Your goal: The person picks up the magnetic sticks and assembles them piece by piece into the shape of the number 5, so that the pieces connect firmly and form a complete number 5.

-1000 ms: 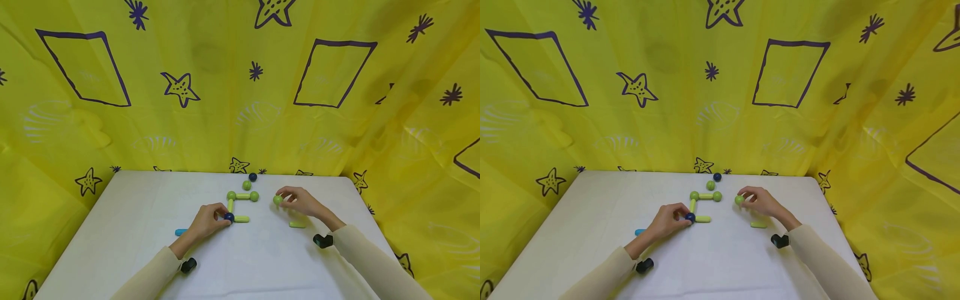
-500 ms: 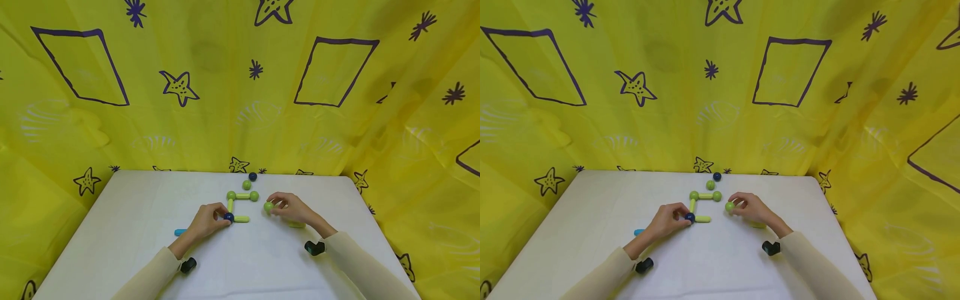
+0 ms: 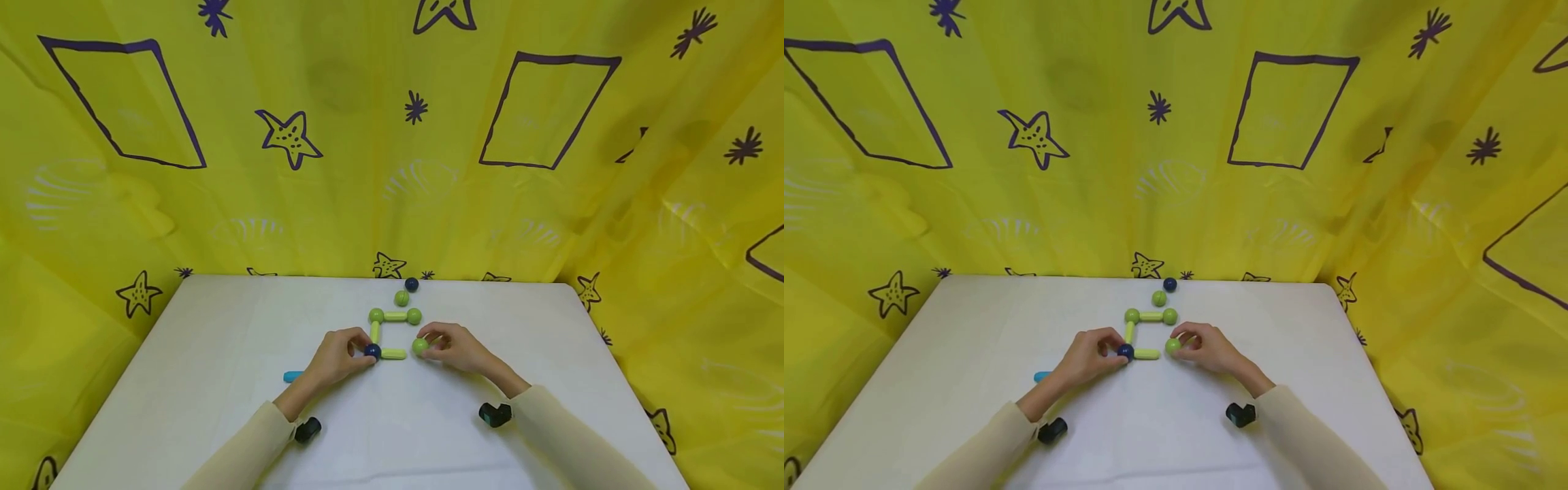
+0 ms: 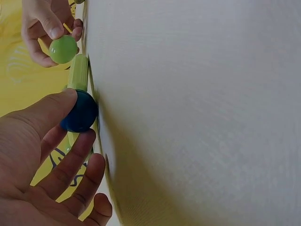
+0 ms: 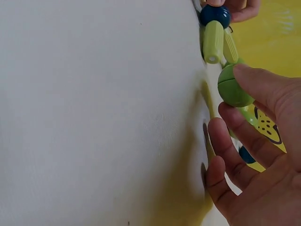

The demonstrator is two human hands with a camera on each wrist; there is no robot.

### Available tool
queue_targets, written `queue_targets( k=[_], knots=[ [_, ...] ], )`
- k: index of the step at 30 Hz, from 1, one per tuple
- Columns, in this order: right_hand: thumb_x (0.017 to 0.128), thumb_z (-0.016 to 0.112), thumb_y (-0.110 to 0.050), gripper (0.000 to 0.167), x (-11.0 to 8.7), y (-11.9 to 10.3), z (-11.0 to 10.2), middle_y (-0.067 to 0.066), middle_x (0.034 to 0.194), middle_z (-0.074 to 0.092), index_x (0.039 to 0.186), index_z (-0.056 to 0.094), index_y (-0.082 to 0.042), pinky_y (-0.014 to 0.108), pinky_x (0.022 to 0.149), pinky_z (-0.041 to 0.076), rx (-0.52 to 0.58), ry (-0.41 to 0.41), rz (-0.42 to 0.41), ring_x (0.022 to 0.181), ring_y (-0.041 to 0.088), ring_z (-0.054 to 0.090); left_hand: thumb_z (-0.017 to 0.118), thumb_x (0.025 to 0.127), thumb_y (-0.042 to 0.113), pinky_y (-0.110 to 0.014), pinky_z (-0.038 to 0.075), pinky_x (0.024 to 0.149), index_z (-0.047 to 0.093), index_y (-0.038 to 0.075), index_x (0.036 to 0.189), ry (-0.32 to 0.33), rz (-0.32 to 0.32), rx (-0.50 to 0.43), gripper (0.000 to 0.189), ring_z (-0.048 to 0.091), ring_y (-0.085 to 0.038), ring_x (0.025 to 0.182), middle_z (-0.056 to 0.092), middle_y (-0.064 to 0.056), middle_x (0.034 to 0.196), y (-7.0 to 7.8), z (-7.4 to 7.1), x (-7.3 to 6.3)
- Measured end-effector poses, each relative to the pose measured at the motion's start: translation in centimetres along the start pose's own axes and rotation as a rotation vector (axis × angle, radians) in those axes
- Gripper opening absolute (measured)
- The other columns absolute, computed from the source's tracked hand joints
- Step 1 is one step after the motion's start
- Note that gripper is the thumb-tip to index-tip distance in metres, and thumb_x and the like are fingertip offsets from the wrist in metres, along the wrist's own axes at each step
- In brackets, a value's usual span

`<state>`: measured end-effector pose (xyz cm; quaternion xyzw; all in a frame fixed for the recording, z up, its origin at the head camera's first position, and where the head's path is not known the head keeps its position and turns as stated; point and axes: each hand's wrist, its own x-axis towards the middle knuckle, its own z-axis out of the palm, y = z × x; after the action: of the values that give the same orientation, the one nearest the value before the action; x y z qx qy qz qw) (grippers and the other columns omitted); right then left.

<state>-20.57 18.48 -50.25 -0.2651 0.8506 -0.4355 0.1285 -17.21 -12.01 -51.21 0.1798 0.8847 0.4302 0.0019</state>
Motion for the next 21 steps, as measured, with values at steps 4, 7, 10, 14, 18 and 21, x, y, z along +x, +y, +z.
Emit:
queue_targets(
  k=[4, 7, 10, 14, 18, 21],
  knots=[
    [0.090, 0.081, -0.017, 0.029, 0.1, -0.1, 0.5, 0.004, 0.107, 0.072, 0.117, 0.071, -0.014, 0.029, 0.073, 0.053, -0.005, 0.008, -0.001, 0.084, 0.015, 0.065, 0.087, 0.083, 0.015, -0.026, 0.043, 0.066, 0.074, 0.014, 0.098, -0.005, -0.012, -0.002, 0.020, 0.054, -0.015, 0.073, 0.074, 0.004, 0.090, 0.1, 0.0, 0.0],
    [0.092, 0.080, -0.018, 0.024, 0.1, -0.2, 0.8, 0.003, 0.109, 0.072, 0.114, 0.072, -0.015, 0.029, 0.073, 0.051, -0.008, 0.015, -0.003, 0.084, 0.015, 0.064, 0.087, 0.083, 0.015, -0.026, 0.043, 0.066, 0.074, 0.014, 0.098, -0.005, -0.005, 0.000, 0.020, 0.054, -0.014, 0.072, 0.074, 0.004, 0.090, 0.0, 0.0, 0.0],
    [0.093, 0.078, -0.019, 0.018, 0.1, -0.3, 1.0, 0.001, 0.109, 0.072, 0.110, 0.073, -0.017, 0.028, 0.073, 0.050, -0.011, 0.022, 0.003, 0.083, 0.015, 0.062, 0.087, 0.083, 0.015, -0.026, 0.043, 0.066, 0.074, 0.014, 0.098, -0.005, 0.000, 0.000, 0.020, 0.053, -0.013, 0.072, 0.074, 0.004, 0.090, 0.0, 0.0, 0.0],
    [0.094, 0.077, -0.019, 0.018, 0.1, -0.5, 1.1, 0.000, 0.109, 0.071, 0.111, 0.072, -0.017, 0.027, 0.071, 0.049, -0.014, 0.022, 0.008, 0.081, 0.016, 0.060, 0.087, 0.083, 0.016, -0.026, 0.043, 0.066, 0.074, 0.015, 0.098, -0.003, -0.013, -0.008, 0.020, 0.053, -0.012, 0.072, 0.074, 0.005, 0.089, 0.1, 0.0, 0.0],
    [0.093, 0.078, -0.020, 0.020, -0.1, -0.7, 1.2, -0.003, 0.107, 0.070, 0.112, 0.072, -0.017, 0.026, 0.070, 0.048, -0.022, 0.014, 0.009, 0.080, 0.016, 0.059, 0.087, 0.083, 0.016, -0.026, 0.043, 0.066, 0.074, 0.015, 0.098, 0.001, -0.013, -0.007, 0.020, 0.053, -0.013, 0.072, 0.073, 0.005, 0.089, 0.0, 0.0, 0.0],
    [0.093, 0.078, -0.021, 0.021, -0.2, -0.7, 1.2, -0.004, 0.106, 0.070, 0.113, 0.072, -0.018, 0.026, 0.070, 0.048, -0.032, 0.015, 0.007, 0.081, 0.015, 0.059, 0.087, 0.083, 0.017, -0.026, 0.043, 0.066, 0.074, 0.016, 0.098, 0.003, -0.010, -0.003, 0.020, 0.053, -0.013, 0.072, 0.073, 0.006, 0.089, 0.0, 0.1, 0.0]
  ],
)
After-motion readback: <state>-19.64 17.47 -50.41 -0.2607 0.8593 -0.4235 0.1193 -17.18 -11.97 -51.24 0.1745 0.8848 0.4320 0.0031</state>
